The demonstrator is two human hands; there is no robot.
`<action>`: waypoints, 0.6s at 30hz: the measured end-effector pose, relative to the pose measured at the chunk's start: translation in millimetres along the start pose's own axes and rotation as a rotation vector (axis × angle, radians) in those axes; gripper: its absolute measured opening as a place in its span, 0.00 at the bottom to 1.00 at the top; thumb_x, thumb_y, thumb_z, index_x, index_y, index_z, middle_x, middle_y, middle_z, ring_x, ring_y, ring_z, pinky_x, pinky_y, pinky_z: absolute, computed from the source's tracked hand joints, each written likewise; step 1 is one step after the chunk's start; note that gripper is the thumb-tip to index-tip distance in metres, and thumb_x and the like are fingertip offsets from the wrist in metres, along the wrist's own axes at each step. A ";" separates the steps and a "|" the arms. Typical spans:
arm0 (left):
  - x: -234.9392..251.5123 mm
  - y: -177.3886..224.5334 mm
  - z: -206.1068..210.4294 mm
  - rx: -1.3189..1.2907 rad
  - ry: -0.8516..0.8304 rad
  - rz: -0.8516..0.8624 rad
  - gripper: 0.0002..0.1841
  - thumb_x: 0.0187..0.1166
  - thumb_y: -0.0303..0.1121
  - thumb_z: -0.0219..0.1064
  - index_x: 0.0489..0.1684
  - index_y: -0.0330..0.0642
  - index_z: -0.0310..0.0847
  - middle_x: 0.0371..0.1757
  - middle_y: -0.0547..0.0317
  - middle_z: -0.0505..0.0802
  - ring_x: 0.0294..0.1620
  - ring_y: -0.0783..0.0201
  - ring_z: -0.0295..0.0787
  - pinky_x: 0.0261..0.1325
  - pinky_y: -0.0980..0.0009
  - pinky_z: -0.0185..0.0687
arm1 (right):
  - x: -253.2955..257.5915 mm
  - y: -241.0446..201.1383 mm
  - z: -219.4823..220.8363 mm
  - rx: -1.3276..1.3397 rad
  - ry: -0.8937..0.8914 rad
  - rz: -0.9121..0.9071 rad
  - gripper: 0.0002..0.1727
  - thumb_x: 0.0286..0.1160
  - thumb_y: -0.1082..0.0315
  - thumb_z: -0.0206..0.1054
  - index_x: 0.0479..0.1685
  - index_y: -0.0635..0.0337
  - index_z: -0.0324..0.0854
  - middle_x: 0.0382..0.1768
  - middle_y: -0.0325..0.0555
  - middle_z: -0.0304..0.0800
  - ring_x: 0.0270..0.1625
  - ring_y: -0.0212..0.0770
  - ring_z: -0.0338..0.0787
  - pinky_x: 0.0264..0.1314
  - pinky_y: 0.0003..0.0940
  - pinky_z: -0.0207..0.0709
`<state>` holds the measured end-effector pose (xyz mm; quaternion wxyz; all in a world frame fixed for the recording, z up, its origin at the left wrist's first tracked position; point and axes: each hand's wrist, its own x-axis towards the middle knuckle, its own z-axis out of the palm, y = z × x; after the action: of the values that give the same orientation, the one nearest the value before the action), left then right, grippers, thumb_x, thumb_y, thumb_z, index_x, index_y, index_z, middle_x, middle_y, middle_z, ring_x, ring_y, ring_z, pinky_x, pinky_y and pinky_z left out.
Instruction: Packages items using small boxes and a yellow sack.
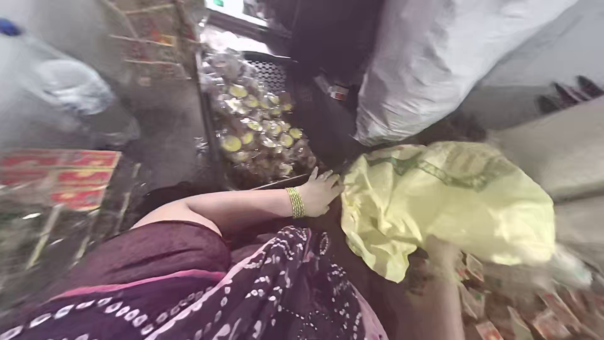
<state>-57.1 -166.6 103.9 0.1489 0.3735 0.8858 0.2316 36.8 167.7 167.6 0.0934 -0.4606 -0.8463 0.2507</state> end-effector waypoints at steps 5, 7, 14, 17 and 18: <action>-77.7 -80.9 -42.1 0.155 0.119 -0.196 0.34 0.70 0.56 0.76 0.71 0.43 0.81 0.73 0.40 0.83 0.79 0.36 0.73 0.78 0.21 0.56 | -1.4 77.6 44.5 -0.030 0.233 -0.284 0.31 0.70 0.67 0.72 0.70 0.81 0.74 0.67 0.78 0.81 0.73 0.68 0.81 0.77 0.63 0.72; -109.8 -113.8 -65.2 0.210 0.148 -0.297 0.24 0.75 0.55 0.70 0.62 0.49 0.86 0.61 0.48 0.91 0.68 0.42 0.84 0.72 0.26 0.68 | -17.8 70.7 34.5 -0.019 0.130 -0.226 0.36 0.70 0.69 0.73 0.77 0.81 0.67 0.74 0.77 0.76 0.79 0.66 0.76 0.83 0.60 0.66; -206.9 -137.5 -98.8 0.220 0.266 -0.978 0.14 0.76 0.29 0.68 0.58 0.36 0.83 0.58 0.38 0.89 0.61 0.35 0.87 0.56 0.34 0.82 | 17.3 96.4 52.4 0.167 0.232 -0.357 0.37 0.66 0.69 0.72 0.76 0.80 0.68 0.71 0.68 0.81 0.76 0.51 0.82 0.81 0.44 0.74; -226.7 -127.5 -76.8 0.099 0.027 -1.185 0.11 0.76 0.31 0.67 0.45 0.29 0.85 0.53 0.33 0.91 0.58 0.32 0.88 0.53 0.30 0.80 | 36.5 115.8 60.1 0.042 0.213 -0.368 0.26 0.70 0.67 0.69 0.66 0.77 0.77 0.60 0.62 0.89 0.65 0.48 0.89 0.71 0.44 0.80; -229.8 -128.3 -65.4 0.066 -0.035 -1.202 0.12 0.76 0.32 0.67 0.44 0.29 0.85 0.52 0.32 0.91 0.58 0.32 0.88 0.53 0.29 0.79 | 58.2 132.3 66.7 -0.012 0.205 -0.346 0.25 0.72 0.65 0.69 0.64 0.74 0.79 0.57 0.58 0.90 0.62 0.46 0.90 0.69 0.44 0.82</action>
<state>-6.1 -432.8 113.3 0.2567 -0.1846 0.9459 0.0728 75.3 252.8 38.7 0.2181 -0.3320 -0.9003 0.1778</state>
